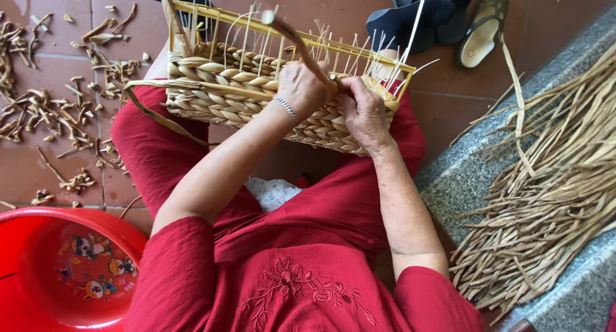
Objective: The person sits on the floor weaving dried water hyacinth strands around a rectangular bamboo frame basket, folding and tucking the braided strands along the rim and sides, and reaching to a pile of strands beside them to continue weaving the basket body.
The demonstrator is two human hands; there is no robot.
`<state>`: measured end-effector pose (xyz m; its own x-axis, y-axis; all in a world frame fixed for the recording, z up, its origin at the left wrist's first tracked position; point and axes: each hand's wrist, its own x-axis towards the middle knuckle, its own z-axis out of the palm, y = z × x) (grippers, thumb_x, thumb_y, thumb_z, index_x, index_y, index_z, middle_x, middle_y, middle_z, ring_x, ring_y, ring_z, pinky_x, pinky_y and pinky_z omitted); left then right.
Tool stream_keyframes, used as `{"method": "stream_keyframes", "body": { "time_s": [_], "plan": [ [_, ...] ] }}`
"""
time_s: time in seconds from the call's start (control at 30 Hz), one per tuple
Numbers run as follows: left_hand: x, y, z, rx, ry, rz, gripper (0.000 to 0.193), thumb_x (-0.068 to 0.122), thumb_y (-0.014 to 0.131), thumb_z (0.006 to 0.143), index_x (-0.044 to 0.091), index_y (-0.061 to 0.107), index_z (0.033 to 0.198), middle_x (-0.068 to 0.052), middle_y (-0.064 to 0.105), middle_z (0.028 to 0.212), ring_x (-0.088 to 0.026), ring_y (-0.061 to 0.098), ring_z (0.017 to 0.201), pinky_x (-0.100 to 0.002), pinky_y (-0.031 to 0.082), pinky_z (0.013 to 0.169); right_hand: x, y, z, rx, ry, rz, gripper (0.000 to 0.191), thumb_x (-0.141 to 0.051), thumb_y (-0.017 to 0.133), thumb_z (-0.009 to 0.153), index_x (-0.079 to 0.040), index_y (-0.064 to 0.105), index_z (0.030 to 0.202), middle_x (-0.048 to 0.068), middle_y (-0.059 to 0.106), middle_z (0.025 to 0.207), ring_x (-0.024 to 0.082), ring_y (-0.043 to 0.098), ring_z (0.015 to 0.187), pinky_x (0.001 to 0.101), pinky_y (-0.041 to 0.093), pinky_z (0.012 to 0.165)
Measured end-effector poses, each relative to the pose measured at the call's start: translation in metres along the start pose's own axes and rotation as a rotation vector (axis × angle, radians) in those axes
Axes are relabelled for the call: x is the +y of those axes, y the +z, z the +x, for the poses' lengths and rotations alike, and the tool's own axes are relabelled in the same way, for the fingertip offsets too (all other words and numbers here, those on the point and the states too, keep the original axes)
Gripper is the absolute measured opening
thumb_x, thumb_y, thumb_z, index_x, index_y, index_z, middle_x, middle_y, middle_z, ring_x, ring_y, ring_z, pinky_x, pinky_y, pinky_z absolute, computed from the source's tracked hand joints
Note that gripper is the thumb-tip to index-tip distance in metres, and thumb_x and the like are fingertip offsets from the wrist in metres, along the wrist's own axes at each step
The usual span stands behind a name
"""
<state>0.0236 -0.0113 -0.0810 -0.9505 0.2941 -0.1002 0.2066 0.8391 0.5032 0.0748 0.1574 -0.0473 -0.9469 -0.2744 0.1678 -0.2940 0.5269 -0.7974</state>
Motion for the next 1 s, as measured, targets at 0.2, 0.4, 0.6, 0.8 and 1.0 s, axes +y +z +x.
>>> {"method": "stream_keyframes", "body": {
  "time_s": [0.2,0.4,0.6,0.8,1.0],
  "plan": [
    [-0.003,-0.011,-0.045,0.253,0.066,-0.59,0.011,0.013,0.073,0.088,0.005,0.07,0.095,-0.014,0.073,0.081,-0.029,0.073,0.072,-0.042,0.059,0.065,-0.002,0.004,0.001,0.083,-0.051,0.049,0.02,0.005,0.066,0.099,-0.005,0.065,0.116,0.007,0.072,0.097,0.02,0.073,0.088,0.0351,0.06,0.074],
    [0.007,-0.006,-0.093,0.355,0.352,-0.533,0.014,0.001,0.072,0.09,0.005,0.07,0.103,-0.013,0.076,0.105,-0.028,0.072,0.092,-0.038,0.059,0.081,-0.01,0.012,0.008,0.12,-0.07,-0.095,0.016,0.003,0.076,0.088,-0.004,0.073,0.102,0.009,0.069,0.09,0.022,0.071,0.08,0.0335,0.056,0.071],
    [-0.016,-0.036,-0.086,0.358,0.383,0.031,0.047,0.003,0.072,0.085,0.006,0.067,0.132,-0.016,0.064,0.129,-0.031,0.058,0.113,-0.049,0.046,0.094,-0.016,0.0,0.01,-0.031,-0.076,-0.054,0.016,0.001,0.076,0.088,-0.005,0.075,0.102,0.007,0.072,0.093,0.02,0.071,0.081,0.0328,0.057,0.072],
    [-0.05,-0.054,-0.078,0.44,0.441,0.31,0.033,0.016,0.074,0.083,0.015,0.065,0.115,-0.013,0.054,0.13,-0.031,0.049,0.126,-0.053,0.039,0.105,-0.009,0.011,0.006,0.115,-0.097,-0.168,0.007,-0.005,0.078,0.094,-0.002,0.072,0.093,0.009,0.072,0.086,0.023,0.071,0.076,0.0355,0.055,0.068],
    [-0.053,-0.039,-0.089,0.211,0.29,0.088,0.009,0.009,0.068,0.092,0.011,0.065,0.1,-0.009,0.059,0.103,-0.03,0.054,0.104,-0.047,0.042,0.094,-0.005,0.026,0.007,0.258,-0.051,-0.175,0.01,-0.005,0.076,0.095,-0.004,0.071,0.086,0.007,0.072,0.081,0.021,0.071,0.069,0.0343,0.055,0.063]
  ]
}}
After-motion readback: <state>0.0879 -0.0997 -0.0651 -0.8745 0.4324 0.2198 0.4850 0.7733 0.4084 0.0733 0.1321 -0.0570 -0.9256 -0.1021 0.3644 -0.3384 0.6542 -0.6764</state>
